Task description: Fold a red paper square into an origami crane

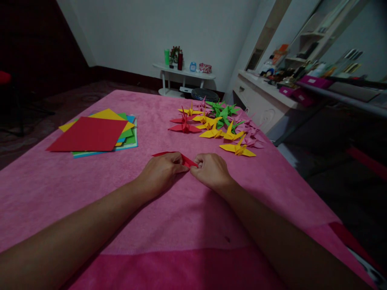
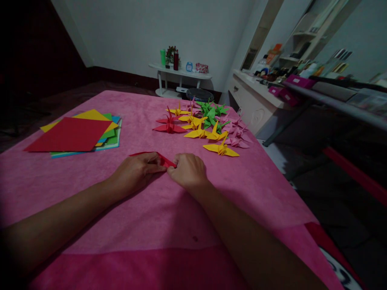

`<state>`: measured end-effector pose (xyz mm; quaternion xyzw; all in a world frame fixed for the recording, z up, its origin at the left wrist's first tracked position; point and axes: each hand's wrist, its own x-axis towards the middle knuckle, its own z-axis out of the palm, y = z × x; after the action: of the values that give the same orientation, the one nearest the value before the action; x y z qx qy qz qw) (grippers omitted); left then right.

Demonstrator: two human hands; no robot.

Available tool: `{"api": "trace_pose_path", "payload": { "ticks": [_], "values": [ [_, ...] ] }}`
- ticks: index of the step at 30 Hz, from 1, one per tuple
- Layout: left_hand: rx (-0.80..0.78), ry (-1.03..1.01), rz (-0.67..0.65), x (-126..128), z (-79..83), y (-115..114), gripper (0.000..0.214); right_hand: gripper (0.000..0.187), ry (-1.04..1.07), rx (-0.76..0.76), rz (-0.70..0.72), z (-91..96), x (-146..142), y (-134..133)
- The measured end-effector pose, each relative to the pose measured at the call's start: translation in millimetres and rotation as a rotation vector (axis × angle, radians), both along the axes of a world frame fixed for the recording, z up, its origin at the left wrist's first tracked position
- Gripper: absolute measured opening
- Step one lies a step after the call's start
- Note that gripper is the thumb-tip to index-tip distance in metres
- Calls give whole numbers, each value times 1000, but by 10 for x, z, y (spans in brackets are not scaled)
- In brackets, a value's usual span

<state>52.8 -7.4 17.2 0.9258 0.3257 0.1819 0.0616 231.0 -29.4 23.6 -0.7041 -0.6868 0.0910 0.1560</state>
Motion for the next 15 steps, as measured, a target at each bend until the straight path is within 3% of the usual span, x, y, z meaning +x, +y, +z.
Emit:
{"api": "trace_pose_path", "payload": {
  "ticks": [7,11,15],
  "values": [
    [45,28,-18,-11,-40,26,27,19,80,-83,114,106,105,69],
    [44,29,-36,-13,-38,41,28,20,339,-246,181,75,200,132],
    [47,30,-47,-12,-39,48,26,17,556,-328,152,22,278,196]
  ]
}}
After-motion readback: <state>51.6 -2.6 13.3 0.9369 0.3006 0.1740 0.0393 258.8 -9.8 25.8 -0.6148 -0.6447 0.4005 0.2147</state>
